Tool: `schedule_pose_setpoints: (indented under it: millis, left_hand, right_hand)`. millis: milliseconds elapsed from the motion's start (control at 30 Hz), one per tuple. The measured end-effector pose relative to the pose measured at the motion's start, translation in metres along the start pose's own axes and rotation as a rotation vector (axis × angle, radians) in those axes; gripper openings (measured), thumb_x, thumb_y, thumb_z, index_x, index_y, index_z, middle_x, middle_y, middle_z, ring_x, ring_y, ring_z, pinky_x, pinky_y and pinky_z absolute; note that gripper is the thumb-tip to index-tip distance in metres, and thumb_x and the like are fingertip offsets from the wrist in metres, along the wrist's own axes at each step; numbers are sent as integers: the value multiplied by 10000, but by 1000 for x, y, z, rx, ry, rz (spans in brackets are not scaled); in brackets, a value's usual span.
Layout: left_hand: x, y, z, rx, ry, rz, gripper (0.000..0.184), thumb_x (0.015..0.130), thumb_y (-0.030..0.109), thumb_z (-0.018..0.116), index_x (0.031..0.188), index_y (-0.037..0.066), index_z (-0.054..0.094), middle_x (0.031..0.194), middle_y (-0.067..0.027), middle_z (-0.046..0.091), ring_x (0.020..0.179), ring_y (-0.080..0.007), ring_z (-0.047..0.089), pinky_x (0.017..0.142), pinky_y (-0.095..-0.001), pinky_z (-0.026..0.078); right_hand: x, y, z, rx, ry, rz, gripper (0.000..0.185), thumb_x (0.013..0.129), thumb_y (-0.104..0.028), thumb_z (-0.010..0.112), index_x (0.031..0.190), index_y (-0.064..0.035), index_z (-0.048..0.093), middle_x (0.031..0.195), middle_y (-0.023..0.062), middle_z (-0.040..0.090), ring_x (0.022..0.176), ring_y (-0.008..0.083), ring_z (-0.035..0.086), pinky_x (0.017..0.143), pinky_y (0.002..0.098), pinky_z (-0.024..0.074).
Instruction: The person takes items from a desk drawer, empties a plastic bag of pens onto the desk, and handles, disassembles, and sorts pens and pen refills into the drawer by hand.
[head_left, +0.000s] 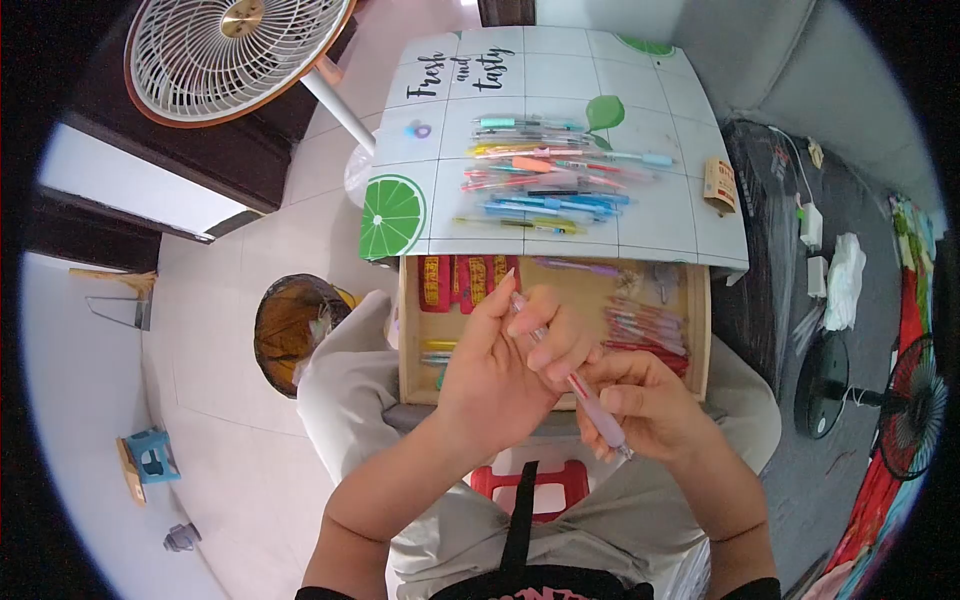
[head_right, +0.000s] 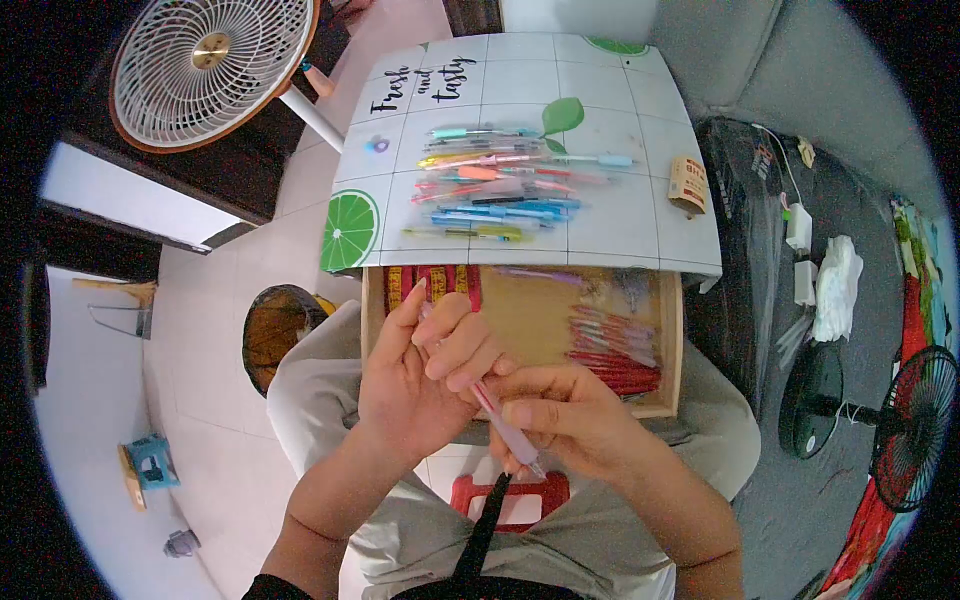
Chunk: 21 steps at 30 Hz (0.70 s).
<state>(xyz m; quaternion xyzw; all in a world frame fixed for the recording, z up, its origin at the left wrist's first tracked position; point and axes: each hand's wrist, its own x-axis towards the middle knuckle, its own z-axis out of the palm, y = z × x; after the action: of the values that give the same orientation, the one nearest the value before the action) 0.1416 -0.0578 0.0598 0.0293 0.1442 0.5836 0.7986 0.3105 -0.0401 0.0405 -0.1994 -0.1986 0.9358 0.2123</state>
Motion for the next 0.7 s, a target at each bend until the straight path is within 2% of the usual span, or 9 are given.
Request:
schedule_pose_setpoints:
  millis: [100, 333, 533, 700]
  left_hand:
    - [0, -2, 0, -52, -12, 10, 379, 973, 364, 224, 671, 175, 353, 568, 35, 321, 564, -117, 348, 702, -288, 346]
    - [-2, 1, -3, -63, -105, -4, 385, 976, 359, 224, 665, 173, 353, 543, 48, 287, 526, -111, 308, 685, -274, 329]
    - [1, 2, -4, -30, -17, 9, 433, 980, 432, 196, 685, 161, 360, 571, 40, 301, 552, -118, 316, 707, -290, 342]
    - [4, 1, -13, -92, -29, 5, 430, 977, 438, 206, 693, 156, 364, 583, 37, 319, 565, -117, 321, 717, -293, 346]
  right_hand:
    - [-4, -2, -1, 110, -30, 79, 343, 867, -120, 568, 1145, 73, 508, 787, 172, 615, 632, 220, 633, 547, 296, 523]
    - [-3, 1, -1, 9, -1, 97, 355, 875, -136, 563, 1152, 77, 500, 780, 166, 619, 625, 203, 633, 502, 272, 511]
    - [0, -1, -5, -8, -32, 65, 308, 872, -157, 574, 1086, 60, 533, 792, 160, 624, 628, 182, 627, 509, 258, 502]
    - [2, -1, -5, 15, 8, 99, 320, 868, -194, 584, 1058, 60, 540, 791, 142, 630, 657, 173, 624, 539, 260, 503]
